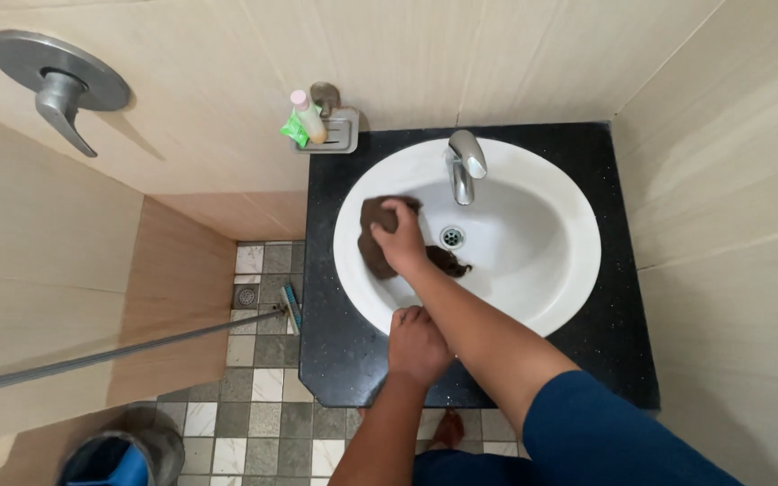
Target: Cleaning the bathroom floor with a squeegee and wiping the sink and countertop with a cloth.
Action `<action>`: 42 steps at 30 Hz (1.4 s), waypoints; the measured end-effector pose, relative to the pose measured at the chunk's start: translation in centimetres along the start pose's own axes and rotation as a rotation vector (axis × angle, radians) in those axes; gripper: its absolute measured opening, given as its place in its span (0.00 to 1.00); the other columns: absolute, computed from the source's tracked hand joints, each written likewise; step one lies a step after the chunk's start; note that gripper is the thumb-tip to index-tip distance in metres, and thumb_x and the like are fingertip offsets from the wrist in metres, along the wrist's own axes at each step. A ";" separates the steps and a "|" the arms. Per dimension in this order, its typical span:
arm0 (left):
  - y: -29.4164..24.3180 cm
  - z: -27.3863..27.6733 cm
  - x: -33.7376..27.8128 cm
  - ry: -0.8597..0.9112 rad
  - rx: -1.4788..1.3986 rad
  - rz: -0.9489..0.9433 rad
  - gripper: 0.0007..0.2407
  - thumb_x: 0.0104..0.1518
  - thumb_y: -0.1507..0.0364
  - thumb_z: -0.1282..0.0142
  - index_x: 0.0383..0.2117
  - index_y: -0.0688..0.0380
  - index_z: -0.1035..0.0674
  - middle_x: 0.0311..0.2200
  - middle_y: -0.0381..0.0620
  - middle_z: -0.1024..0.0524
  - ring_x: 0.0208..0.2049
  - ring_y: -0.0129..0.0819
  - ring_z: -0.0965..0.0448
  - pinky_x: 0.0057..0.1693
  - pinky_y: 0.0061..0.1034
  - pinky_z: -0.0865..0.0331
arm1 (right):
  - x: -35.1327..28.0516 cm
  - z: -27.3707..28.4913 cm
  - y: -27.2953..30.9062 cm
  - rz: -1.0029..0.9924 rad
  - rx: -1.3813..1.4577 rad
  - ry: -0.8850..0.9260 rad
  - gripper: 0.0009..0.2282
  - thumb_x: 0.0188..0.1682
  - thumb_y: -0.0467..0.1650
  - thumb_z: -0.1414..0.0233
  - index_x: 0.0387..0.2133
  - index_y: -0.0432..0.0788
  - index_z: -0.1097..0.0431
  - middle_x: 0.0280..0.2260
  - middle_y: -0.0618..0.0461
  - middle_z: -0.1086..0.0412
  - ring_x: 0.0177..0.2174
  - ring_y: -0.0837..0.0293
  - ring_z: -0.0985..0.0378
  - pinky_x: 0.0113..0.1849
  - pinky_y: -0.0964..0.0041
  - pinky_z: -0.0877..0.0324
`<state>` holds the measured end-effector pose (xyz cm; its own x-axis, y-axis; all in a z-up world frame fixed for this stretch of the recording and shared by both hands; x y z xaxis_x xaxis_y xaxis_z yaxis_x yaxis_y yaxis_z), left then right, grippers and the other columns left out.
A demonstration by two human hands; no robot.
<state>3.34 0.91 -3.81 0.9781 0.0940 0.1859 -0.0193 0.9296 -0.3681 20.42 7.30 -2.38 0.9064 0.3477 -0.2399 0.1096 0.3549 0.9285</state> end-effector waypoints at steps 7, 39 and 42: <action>-0.8 2.0 0.9 0.025 0.015 0.055 0.14 0.52 0.63 0.57 0.30 0.52 0.17 0.34 0.44 0.19 0.42 0.40 0.21 0.54 0.37 0.38 | -3.5 2.5 -2.3 -0.072 -0.243 0.488 0.24 0.45 0.34 0.40 0.58 0.58 0.32 0.63 0.47 0.38 0.65 0.45 0.40 0.63 0.49 0.41; -0.1 3.7 0.3 0.290 -0.069 -0.010 0.18 0.69 0.63 0.68 0.52 0.55 0.24 0.48 0.50 0.25 0.59 0.41 0.30 0.62 0.34 0.43 | -10.9 14.4 -2.7 -0.009 -1.453 0.516 0.04 0.46 0.31 0.43 0.30 0.51 0.20 0.31 0.51 0.21 0.34 0.47 0.24 0.40 0.53 0.39; 0.6 5.3 0.6 0.347 -0.051 0.081 0.18 0.68 0.62 0.63 0.57 0.54 0.26 0.59 0.52 0.29 0.68 0.46 0.38 0.72 0.47 0.56 | -12.5 15.0 -1.5 0.031 -1.324 0.471 0.06 0.46 0.32 0.43 0.35 0.49 0.20 0.36 0.49 0.22 0.40 0.45 0.24 0.42 0.52 0.38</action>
<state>2.84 3.45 0.92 0.9861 0.0315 -0.1631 -0.0976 0.9044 -0.4154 15.03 -10.58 3.46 0.6523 0.5314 -0.5404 -0.6071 0.7932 0.0471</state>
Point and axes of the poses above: each hand's wrist, its own x-axis towards the middle knuckle, its own z-axis out of the back of the hand, y = z × x, the point moved 4 cm from there along x, towards the middle knuckle
